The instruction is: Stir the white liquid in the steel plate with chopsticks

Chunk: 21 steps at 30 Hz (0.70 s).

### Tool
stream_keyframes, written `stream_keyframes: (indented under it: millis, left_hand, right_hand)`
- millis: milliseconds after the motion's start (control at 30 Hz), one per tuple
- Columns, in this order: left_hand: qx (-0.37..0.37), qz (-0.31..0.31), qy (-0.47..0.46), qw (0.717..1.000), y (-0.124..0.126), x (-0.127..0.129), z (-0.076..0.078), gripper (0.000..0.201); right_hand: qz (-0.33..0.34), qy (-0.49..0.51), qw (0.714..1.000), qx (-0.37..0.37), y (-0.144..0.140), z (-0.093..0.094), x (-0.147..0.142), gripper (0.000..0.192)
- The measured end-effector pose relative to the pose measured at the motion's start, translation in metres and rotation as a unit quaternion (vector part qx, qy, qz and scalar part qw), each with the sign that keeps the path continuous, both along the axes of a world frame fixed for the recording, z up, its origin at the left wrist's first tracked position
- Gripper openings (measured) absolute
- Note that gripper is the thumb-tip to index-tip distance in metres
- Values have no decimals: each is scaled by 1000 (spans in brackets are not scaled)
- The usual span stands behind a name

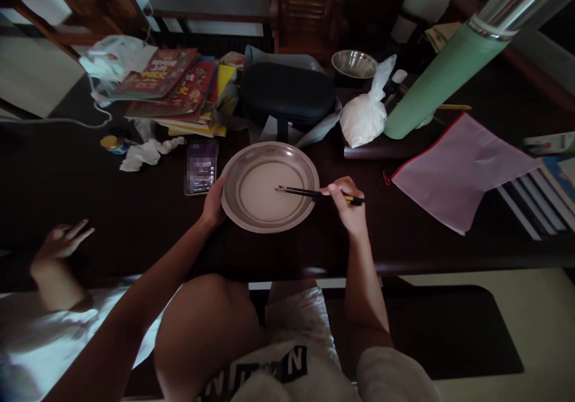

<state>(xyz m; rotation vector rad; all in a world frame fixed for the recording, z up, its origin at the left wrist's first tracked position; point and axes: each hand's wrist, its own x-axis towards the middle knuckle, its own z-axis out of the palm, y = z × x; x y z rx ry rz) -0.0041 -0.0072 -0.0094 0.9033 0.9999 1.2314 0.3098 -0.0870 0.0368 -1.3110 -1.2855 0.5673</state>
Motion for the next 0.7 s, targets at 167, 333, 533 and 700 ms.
stream_keyframes:
  millis: [167, 333, 533, 700]
  left_hand:
    - [12, 2, 8, 1000, 1, -1, -4, 45]
    - [17, 3, 12, 1000, 2, 0, -6, 43]
    - [13, 1, 23, 1000, 3, 0, -5, 44]
    - [23, -4, 7, 1000, 2, 1, -2, 48]
  right_hand:
    - [11, 51, 998, -18, -14, -4, -19, 44]
    - [46, -17, 999, -3, -2, 4, -32, 45]
    - [71, 24, 996, -43, 11, 26, -7, 53]
    - [169, -23, 984, -51, 37, 31, -6, 46]
